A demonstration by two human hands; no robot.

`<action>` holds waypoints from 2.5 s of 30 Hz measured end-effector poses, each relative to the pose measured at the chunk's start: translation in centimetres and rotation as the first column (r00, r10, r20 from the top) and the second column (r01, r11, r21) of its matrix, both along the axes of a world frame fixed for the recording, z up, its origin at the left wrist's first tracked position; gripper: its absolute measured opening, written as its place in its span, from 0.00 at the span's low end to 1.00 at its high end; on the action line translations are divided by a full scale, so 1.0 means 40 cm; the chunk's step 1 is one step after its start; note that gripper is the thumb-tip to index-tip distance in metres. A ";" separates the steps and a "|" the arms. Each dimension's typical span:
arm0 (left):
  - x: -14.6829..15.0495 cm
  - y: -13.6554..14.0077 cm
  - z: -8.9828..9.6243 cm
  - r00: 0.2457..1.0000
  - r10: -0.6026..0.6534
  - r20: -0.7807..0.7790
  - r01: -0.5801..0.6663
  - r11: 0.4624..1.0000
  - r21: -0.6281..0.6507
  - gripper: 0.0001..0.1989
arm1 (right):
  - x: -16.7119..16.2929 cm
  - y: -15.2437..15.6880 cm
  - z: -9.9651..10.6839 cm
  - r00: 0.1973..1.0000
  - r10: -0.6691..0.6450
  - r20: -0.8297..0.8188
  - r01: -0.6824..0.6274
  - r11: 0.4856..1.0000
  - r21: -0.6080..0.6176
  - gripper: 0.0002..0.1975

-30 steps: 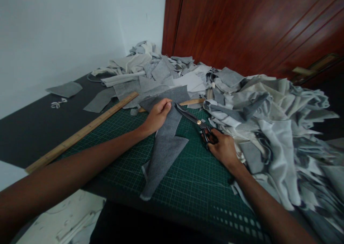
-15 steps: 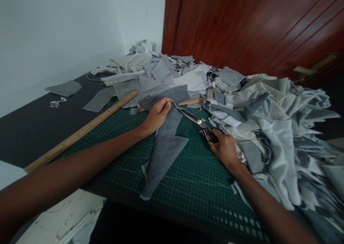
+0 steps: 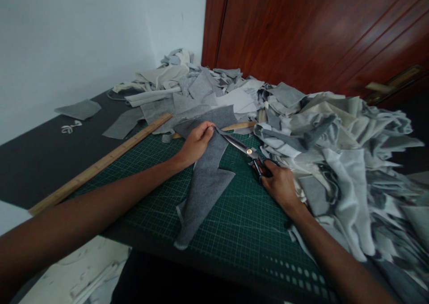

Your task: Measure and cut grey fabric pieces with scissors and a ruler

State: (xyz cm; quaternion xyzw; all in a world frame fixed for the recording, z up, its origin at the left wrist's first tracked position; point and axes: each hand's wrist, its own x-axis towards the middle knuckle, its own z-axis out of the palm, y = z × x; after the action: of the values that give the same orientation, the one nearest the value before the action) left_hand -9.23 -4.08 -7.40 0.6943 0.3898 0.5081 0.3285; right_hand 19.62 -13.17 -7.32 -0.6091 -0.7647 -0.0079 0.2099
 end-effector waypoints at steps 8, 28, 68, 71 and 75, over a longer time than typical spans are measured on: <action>0.000 0.001 -0.001 1.000 0.002 0.012 -0.002 1.000 0.027 0.13 | -0.005 0.000 0.002 0.999 0.026 -0.035 -0.025 1.000 0.004 0.06; 0.003 -0.009 0.008 0.992 -0.065 -0.111 0.074 0.994 0.077 0.12 | -0.007 -0.001 -0.003 0.999 -0.011 -0.040 0.010 1.000 -0.016 0.04; 0.006 -0.014 0.011 0.990 -0.081 -0.113 0.088 0.994 0.058 0.13 | 0.004 -0.003 -0.001 1.000 0.001 -0.013 -0.001 1.000 -0.010 0.09; 0.006 -0.015 0.013 0.991 -0.082 -0.109 0.088 0.995 0.050 0.13 | 0.006 -0.001 -0.002 0.999 0.009 -0.031 -0.009 1.000 -0.011 0.08; 0.004 -0.010 0.010 0.994 -0.063 -0.091 0.067 0.997 0.048 0.11 | -0.003 -0.004 0.000 0.998 0.027 -0.060 -0.028 1.000 -0.005 0.07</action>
State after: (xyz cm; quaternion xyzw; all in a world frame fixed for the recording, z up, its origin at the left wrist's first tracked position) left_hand -9.05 -4.49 -6.99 0.7367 0.3680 0.4756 0.3092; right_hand 19.51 -13.33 -7.32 -0.5991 -0.7665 0.0152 0.2310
